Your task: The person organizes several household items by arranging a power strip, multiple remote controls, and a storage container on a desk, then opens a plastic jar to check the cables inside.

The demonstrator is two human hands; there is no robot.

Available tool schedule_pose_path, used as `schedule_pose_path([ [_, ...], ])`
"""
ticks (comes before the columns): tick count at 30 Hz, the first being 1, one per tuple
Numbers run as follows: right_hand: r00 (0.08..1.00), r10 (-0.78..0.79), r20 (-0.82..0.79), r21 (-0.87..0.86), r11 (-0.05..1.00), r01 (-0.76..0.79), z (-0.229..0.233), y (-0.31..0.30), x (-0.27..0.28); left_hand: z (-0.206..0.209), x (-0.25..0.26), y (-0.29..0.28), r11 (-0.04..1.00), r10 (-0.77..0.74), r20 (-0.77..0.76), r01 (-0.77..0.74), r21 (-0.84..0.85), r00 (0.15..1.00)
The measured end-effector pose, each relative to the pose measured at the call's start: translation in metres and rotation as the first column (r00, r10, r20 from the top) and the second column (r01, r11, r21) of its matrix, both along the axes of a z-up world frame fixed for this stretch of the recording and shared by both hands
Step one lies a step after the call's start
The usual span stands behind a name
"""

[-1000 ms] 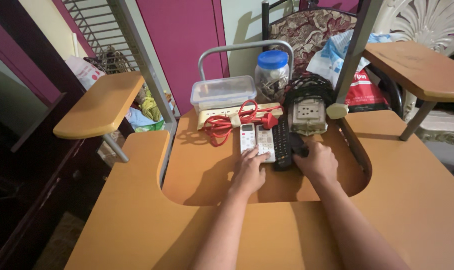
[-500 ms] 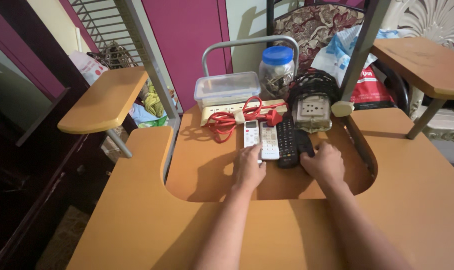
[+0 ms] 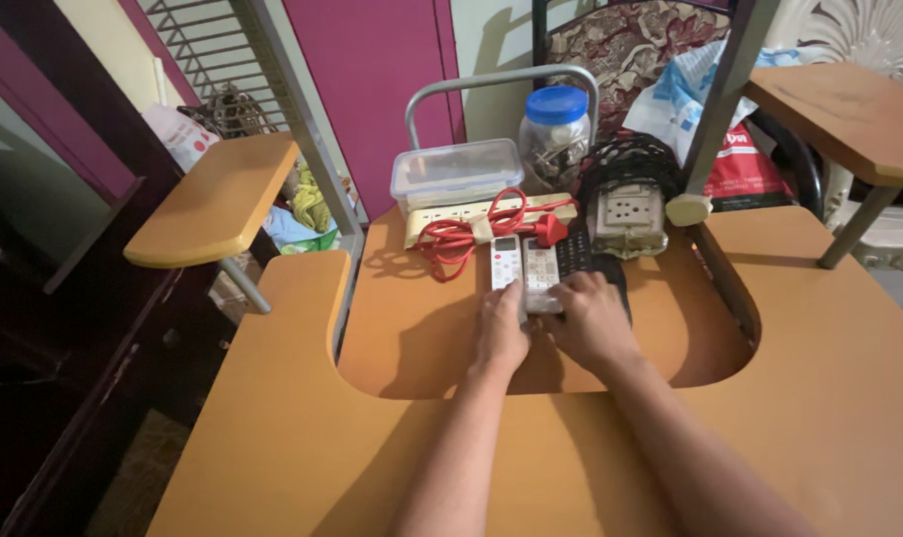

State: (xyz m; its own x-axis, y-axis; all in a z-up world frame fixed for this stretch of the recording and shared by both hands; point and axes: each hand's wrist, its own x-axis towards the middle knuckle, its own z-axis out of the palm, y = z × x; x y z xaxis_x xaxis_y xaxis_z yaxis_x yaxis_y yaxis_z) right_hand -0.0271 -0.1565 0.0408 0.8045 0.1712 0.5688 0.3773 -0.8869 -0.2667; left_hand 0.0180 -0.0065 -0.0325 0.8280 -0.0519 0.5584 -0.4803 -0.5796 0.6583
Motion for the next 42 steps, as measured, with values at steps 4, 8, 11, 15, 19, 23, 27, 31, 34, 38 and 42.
schedule_pose_path([
  [4, 0.945, -0.277, -0.174, -0.053, 0.961, 0.272, 0.013, -0.007, -0.014, -0.009, 0.006, 0.006, 0.993, -0.023, 0.026, 0.02, 0.118, 0.999],
  [8, 0.915, -0.294, -0.277, -0.029, 0.954, 0.298, 0.002, -0.02, -0.008, -0.032, 0.016, -0.002, 0.994, -0.035, 0.116, 0.023, 0.105, 0.993],
  [11, 0.912, -0.299, -0.28, -0.074, 0.954, 0.29, -0.007, -0.023, 0.004, -0.036, 0.023, 0.0, 0.994, -0.046, 0.094, 0.036, 0.106, 0.995],
  [15, 0.921, -0.275, -0.277, -0.055, 0.961, 0.27, -0.008, -0.03, 0.005, -0.03, 0.018, -0.002, 0.997, -0.037, 0.102, 0.029, 0.077, 0.994],
  [19, 0.961, -0.118, -0.251, 0.067, 0.988, 0.139, -0.018, -0.062, 0.012, -0.02, 0.011, 0.002, 0.992, -0.009, -0.015, 0.011, 0.13, 1.0],
  [23, 0.98, -0.005, -0.2, 0.16, 0.986, 0.038, -0.041, -0.094, 0.035, -0.026, 0.017, -0.003, 0.997, -0.009, -0.002, 0.009, 0.08, 1.0],
  [27, 0.986, -0.014, -0.167, 0.253, 0.966, 0.057, -0.048, -0.089, 0.036, -0.016, 0.017, 0.005, 0.991, -0.021, -0.128, 0.037, 0.127, 0.992],
  [31, 0.951, -0.034, -0.307, 0.114, 0.991, 0.072, -0.028, -0.084, 0.026, -0.001, 0.006, 0.005, 0.995, -0.014, -0.071, 0.021, 0.1, 0.997],
  [34, 0.925, -0.011, -0.38, 0.113, 0.992, 0.058, -0.021, -0.087, 0.026, 0.009, 0.001, 0.004, 0.997, -0.023, -0.054, 0.027, 0.071, 0.998],
  [38, 0.94, 0.069, -0.335, 0.17, 0.985, -0.012, -0.034, -0.099, 0.032, 0.018, -0.003, 0.007, 0.982, 0.002, -0.094, 0.016, 0.189, 0.996],
  [42, 0.946, 0.004, -0.323, 0.133, 0.99, 0.041, -0.048, -0.097, 0.037, 0.019, -0.003, 0.004, 0.972, 0.046, -0.121, -0.016, 0.235, 0.992],
])
